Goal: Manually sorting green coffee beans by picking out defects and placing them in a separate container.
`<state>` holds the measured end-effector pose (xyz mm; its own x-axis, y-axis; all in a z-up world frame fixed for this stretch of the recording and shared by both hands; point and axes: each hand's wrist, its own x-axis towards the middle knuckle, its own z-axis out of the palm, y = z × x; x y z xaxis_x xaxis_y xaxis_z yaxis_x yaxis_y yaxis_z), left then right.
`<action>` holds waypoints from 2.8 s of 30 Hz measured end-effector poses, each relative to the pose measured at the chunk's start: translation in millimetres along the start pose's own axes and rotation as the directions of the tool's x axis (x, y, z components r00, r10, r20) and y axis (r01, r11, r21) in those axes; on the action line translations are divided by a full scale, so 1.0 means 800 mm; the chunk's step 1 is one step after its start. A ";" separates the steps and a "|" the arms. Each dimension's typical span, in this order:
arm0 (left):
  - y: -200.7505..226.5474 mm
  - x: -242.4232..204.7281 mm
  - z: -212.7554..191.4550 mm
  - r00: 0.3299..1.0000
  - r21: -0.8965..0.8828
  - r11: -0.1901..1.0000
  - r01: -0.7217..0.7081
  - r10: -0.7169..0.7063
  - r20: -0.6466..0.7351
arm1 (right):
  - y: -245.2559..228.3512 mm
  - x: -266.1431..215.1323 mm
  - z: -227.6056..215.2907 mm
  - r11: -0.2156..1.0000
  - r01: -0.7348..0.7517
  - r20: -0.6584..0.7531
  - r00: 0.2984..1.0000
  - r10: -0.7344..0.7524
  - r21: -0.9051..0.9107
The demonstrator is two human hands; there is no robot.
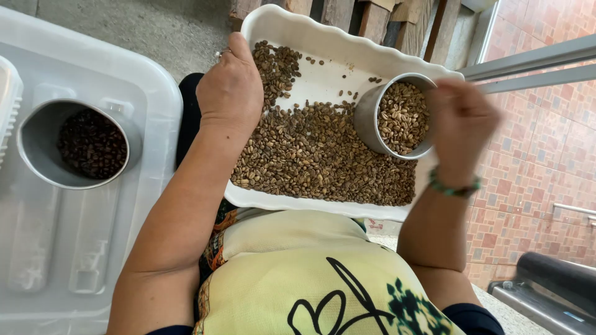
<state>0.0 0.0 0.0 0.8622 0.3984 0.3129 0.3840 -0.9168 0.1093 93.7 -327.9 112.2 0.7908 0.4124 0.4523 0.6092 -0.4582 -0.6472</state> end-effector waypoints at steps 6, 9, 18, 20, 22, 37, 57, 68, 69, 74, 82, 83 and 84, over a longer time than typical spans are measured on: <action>0.003 0.005 -0.025 0.994 -0.151 0.988 0.029 -0.012 0.109 | -0.045 -0.018 0.172 0.970 0.137 0.473 0.881 -0.026 -0.202; 0.002 0.006 -0.026 0.999 -0.100 0.995 0.007 -0.003 0.048 | -0.024 -0.024 0.184 0.971 0.130 0.472 0.881 -0.021 -0.199; 0.010 0.004 -0.016 1.000 -0.025 0.999 -0.024 0.024 0.005 | -0.008 -0.047 0.188 0.880 0.315 0.470 0.874 -0.124 -0.355; 0.010 0.004 -0.016 1.000 -0.035 0.999 -0.016 0.016 0.010 | -0.007 -0.046 0.192 0.853 0.362 0.479 0.864 -0.156 -0.376; 0.012 0.004 -0.011 1.000 -0.049 0.999 -0.013 0.013 0.017 | -0.007 -0.045 0.194 0.823 0.403 0.489 0.853 -0.181 -0.399; 0.011 0.005 -0.004 1.000 -0.041 0.999 -0.014 0.014 -0.009 | -0.037 -0.018 0.171 0.230 -0.799 0.747 0.602 0.283 0.556; 0.038 -0.026 -0.132 0.773 -0.654 0.655 0.378 0.167 0.613 | -0.029 -0.041 0.196 0.990 -0.135 0.484 0.864 0.136 -0.037; 0.064 -0.065 -0.063 0.691 -0.691 -0.060 0.721 -0.026 0.723 | -0.024 -0.042 0.204 0.994 -0.107 0.453 0.886 0.096 -0.001; 0.062 -0.062 -0.057 0.648 -0.646 -0.075 0.759 -0.004 0.762 | -0.024 -0.041 0.204 0.994 -0.110 0.449 0.888 0.095 0.006; 0.056 -0.075 -0.036 0.645 -0.622 -0.250 0.742 0.011 0.764 | -0.015 -0.046 0.208 0.991 -0.135 0.452 0.882 0.129 -0.020; 0.046 -0.086 -0.012 0.641 -0.559 -0.426 0.712 0.067 0.765 | -0.019 -0.044 0.211 0.988 -0.153 0.464 0.875 0.136 -0.001; 0.047 -0.086 -0.011 0.641 -0.555 -0.432 0.711 0.071 0.765 | -0.020 -0.042 0.211 0.986 -0.169 0.472 0.869 0.149 0.001; 0.047 -0.086 -0.009 0.641 -0.552 -0.438 0.710 0.074 0.764 | -0.021 -0.041 0.211 0.983 -0.186 0.479 0.863 0.162 0.002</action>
<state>-47.0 -61.9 -10.3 0.8334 0.2068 -0.5124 0.2612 0.6698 0.6951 47.2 -200.8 4.8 0.7526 0.6585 -0.0082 0.4515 -0.5251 -0.7214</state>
